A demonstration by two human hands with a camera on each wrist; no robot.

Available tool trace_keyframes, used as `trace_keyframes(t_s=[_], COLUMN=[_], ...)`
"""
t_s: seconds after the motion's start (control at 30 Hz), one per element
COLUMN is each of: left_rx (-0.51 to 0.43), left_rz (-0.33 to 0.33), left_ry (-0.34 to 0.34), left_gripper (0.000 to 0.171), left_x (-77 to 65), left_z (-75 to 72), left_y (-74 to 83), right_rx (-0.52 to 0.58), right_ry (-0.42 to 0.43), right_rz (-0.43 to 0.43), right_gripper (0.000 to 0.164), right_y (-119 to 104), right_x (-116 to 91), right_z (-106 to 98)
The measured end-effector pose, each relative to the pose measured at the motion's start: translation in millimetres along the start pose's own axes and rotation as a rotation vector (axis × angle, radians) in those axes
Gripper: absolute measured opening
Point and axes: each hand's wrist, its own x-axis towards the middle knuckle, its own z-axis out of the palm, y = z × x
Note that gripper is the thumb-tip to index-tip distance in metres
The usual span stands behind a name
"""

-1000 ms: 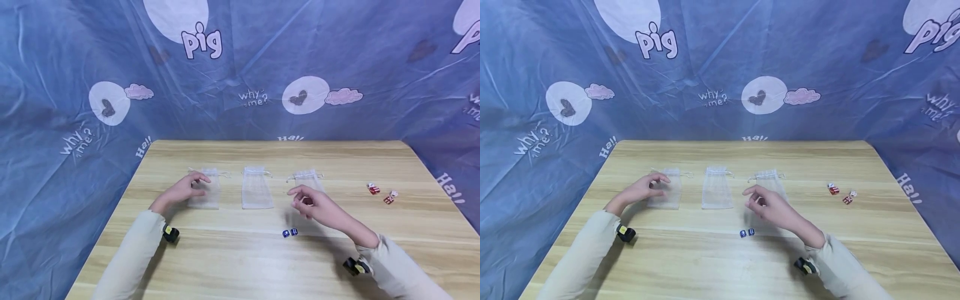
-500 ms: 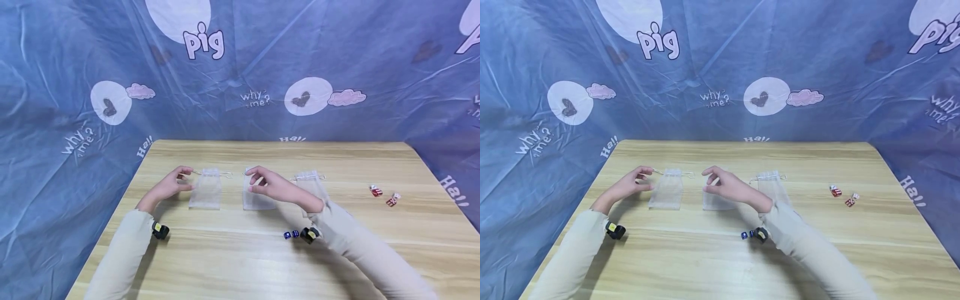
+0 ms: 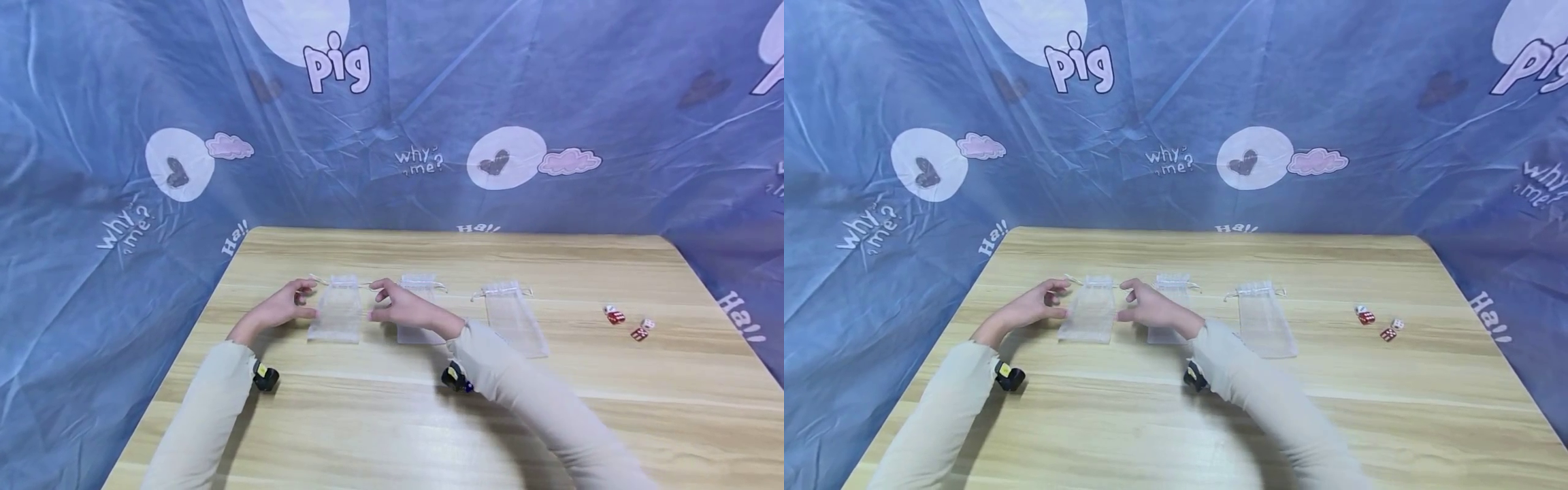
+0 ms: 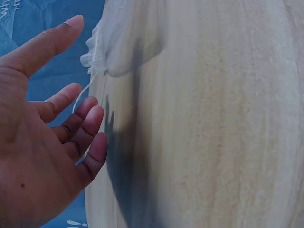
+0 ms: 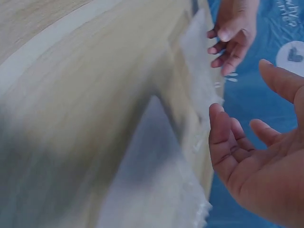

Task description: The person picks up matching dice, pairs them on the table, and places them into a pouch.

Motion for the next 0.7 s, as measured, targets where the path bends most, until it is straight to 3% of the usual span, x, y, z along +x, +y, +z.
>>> trace_keyframes(t_s=[0.3, 0.7], left_rx=[-0.008, 0.053], left_rz=[-0.022, -0.014], left_ry=[-0.044, -0.019], left_gripper=[0.075, 0.071], left_x=[2.5, 8.3], left_z=[3.7, 9.7], left_y=[-3.8, -9.3], right_rx=[-0.035, -0.127], right_ry=[-0.036, -0.002], right_rz=[0.033, 0.059], right_gripper=[0.071, 0.072], right_y=[5.8, 7.1], right_x=[21.3, 44.0], right_z=[18.6, 28.8])
